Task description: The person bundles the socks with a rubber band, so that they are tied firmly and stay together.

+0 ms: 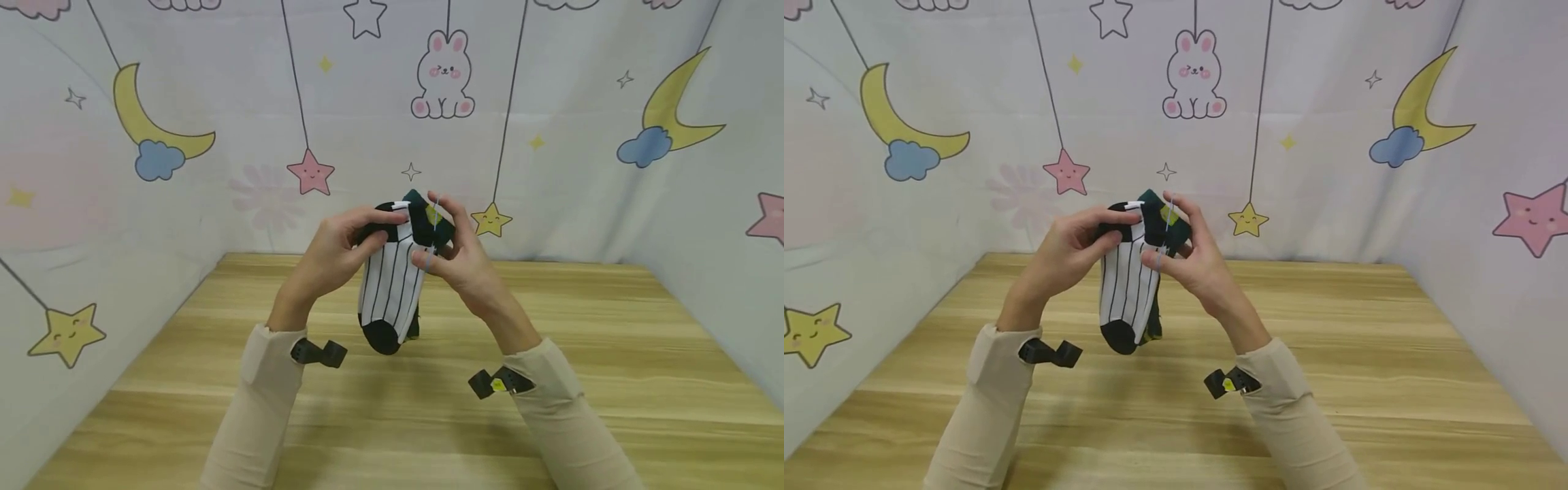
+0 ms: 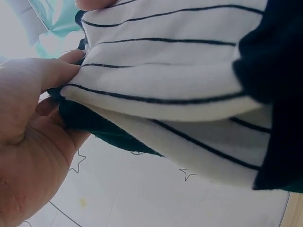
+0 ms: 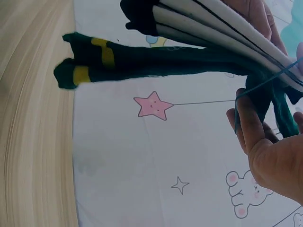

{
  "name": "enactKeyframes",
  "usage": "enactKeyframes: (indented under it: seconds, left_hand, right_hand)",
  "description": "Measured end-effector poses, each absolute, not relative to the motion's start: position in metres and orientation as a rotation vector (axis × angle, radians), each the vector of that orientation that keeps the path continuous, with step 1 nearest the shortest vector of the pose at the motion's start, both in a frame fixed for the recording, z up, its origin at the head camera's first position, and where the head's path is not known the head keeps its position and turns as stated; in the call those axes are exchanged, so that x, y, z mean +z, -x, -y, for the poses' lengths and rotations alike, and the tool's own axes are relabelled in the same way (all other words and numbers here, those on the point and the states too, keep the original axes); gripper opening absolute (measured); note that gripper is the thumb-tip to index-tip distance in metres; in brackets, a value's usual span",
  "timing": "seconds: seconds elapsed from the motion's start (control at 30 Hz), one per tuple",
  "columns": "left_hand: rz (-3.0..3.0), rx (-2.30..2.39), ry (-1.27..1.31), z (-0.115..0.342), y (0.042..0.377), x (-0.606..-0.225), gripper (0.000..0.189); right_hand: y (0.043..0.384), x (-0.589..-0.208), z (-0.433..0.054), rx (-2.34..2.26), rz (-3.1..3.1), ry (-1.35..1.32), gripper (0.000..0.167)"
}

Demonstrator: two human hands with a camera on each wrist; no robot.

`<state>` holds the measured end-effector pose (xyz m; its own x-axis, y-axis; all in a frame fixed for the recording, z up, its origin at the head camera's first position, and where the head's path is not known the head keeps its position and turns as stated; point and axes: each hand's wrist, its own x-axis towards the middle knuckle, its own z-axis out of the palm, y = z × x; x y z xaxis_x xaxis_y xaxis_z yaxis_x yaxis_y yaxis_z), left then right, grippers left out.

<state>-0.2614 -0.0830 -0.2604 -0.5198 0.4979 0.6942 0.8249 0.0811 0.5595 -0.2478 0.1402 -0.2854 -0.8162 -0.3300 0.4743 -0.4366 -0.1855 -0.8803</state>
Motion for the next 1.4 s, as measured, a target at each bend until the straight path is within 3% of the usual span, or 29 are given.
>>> enactKeyframes:
  seconds: [0.33, 0.7, 0.97, 1.4]
  left_hand:
    - [2.097, -1.405, 1.452, 0.082, 0.263, -0.261, 0.028]
    - [2.13, -1.265, 1.552, 0.073, 0.261, -0.266, 0.021]
    - [2.202, -1.212, 1.575, 0.073, 0.26, -0.268, 0.024]
    - [2.221, -1.146, 1.6, 0.073, 0.261, -0.266, 0.06]
  right_hand:
    - [0.246, -0.286, -0.139, 2.048, 2.028, -1.036, 0.095]
    - [0.245, -0.288, -0.134, 2.07, 2.043, -1.157, 0.093]
    - [0.245, -0.289, -0.134, 2.002, 2.12, -1.126, 0.072]
    - [0.241, -0.287, -0.138, 1.94, 2.204, -0.983, 0.051]
